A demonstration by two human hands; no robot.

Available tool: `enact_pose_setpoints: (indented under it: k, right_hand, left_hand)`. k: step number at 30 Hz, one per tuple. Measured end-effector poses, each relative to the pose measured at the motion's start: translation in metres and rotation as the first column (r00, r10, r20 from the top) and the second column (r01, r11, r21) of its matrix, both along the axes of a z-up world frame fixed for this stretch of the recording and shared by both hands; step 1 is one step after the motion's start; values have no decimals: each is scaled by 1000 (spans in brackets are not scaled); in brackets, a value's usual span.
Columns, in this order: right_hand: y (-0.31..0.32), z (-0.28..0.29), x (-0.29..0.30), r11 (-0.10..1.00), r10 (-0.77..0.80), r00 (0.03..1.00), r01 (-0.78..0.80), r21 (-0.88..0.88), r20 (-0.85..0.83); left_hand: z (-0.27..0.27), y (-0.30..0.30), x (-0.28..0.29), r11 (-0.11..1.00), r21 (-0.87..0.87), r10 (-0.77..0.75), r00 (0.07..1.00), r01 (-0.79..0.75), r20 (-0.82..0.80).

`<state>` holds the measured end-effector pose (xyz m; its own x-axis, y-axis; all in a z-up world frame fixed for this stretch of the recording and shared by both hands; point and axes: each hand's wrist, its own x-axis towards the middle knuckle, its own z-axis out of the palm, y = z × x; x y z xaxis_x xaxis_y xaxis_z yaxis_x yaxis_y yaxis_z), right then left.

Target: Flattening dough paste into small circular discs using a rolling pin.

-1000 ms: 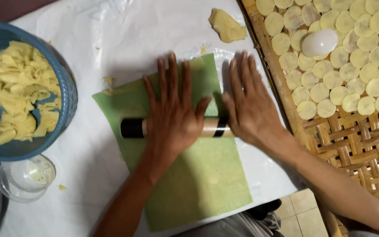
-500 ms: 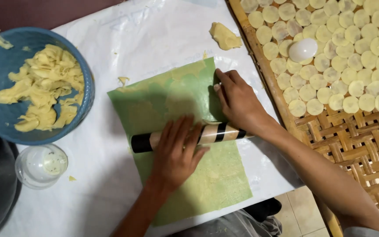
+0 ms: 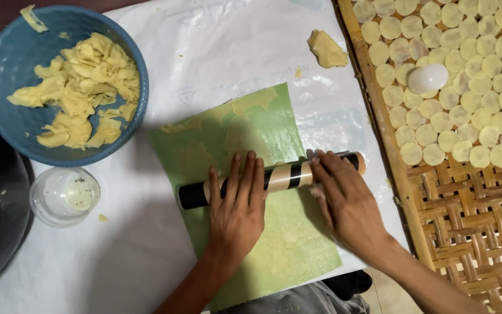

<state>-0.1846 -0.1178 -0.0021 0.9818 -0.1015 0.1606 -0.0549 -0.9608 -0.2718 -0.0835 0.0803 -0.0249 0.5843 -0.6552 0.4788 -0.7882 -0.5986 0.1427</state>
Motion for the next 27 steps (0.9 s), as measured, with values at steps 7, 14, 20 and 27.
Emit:
enact_pose_setpoints:
  k: [7,14,20,27]
  right_hand:
    - [-17,-21,43,989,38,991,-20,-144,129]
    - [-47,5,124,1000,-23,959,28,13,-281]
    - [-58,3,147,989,-35,998,43,145,-55]
    - [-153,-59,156,960,-276,930,281,16,243]
  left_hand:
    - [-1,-33,54,997,71,18,999,-15,-37]
    - [19,-63,113,988,97,132,980,-119,-148]
    - [21,-46,99,996,-89,-16,986,1,-166]
    - [-19,-13,77,993,-66,-105,992,101,-66]
